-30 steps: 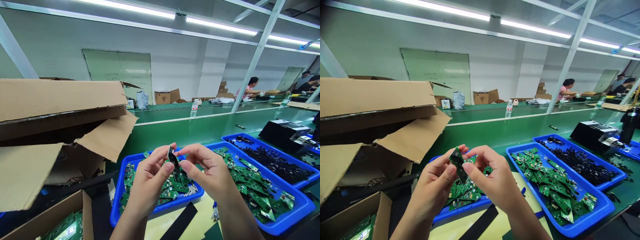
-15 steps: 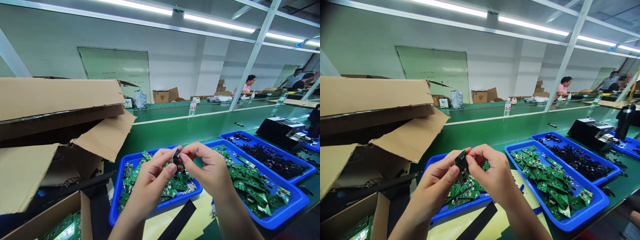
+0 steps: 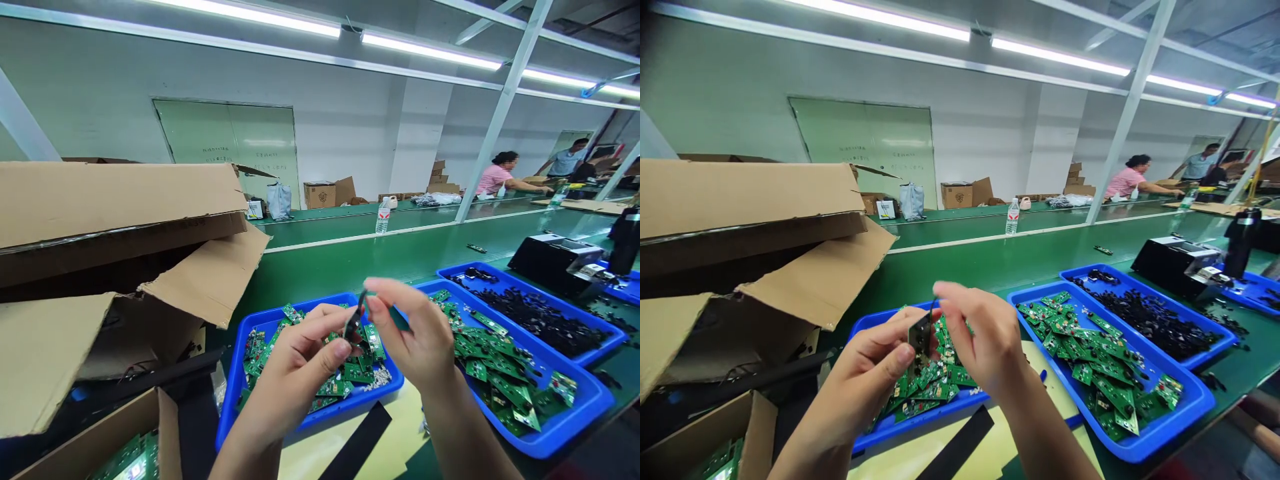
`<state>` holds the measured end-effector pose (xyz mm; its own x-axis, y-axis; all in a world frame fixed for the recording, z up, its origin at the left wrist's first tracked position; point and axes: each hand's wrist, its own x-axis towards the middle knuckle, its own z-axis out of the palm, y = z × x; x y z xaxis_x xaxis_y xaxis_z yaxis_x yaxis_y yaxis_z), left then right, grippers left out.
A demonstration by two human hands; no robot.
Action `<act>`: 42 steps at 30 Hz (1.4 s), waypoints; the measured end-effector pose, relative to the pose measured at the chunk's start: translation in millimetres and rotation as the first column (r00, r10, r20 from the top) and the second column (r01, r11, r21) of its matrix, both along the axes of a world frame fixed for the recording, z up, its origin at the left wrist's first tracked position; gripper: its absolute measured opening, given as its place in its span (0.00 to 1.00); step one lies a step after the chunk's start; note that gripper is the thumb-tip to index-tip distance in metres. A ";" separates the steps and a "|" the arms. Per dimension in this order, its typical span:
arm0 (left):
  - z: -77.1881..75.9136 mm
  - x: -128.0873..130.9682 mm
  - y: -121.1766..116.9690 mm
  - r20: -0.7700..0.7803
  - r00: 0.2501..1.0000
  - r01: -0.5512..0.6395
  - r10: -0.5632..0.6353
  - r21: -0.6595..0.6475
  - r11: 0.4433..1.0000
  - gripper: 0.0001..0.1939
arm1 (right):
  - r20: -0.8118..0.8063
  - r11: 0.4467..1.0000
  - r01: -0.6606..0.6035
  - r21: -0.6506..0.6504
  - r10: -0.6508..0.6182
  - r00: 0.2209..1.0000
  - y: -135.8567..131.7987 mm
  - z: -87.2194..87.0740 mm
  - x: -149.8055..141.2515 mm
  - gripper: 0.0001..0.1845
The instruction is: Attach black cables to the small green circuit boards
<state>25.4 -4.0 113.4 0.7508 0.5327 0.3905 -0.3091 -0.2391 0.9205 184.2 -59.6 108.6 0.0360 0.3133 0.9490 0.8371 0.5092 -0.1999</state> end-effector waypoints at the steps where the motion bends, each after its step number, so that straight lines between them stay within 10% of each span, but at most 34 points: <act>1: 1.5 -0.4 -1.2 -0.005 1.000 -0.019 0.019 0.009 1.000 0.16 | -0.092 1.000 -0.024 -0.004 0.023 0.996 -0.2 -0.2 0.3 0.17; 10: -0.5 -1.5 -1.2 0.013 0.981 -0.186 0.192 0.319 0.929 0.20 | -0.335 0.912 -0.316 -0.262 0.221 0.916 -14.1 9.5 4.7 0.04; 26: -8.0 0.3 3.5 -0.027 0.934 -0.326 0.355 0.340 0.882 0.16 | -0.039 0.934 -0.242 -0.264 0.240 0.970 -13.9 6.4 5.7 0.05; 31: -7.5 0.7 4.9 0.122 0.884 -0.446 0.452 0.509 0.736 0.19 | -0.283 0.809 -0.447 -0.381 0.358 0.890 -14.5 5.4 13.6 0.14; 42: -7.6 0.2 5.8 0.315 0.804 -0.561 0.505 0.684 0.466 0.19 | -0.836 0.375 -0.872 -0.315 0.326 0.442 -11.8 8.2 6.0 0.07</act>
<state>25.6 1.7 105.8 0.3820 0.3438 0.8578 0.0687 -0.9362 0.3446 190.1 -71.4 116.8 -0.0575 0.9526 0.2987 -0.1162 0.2907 -0.9497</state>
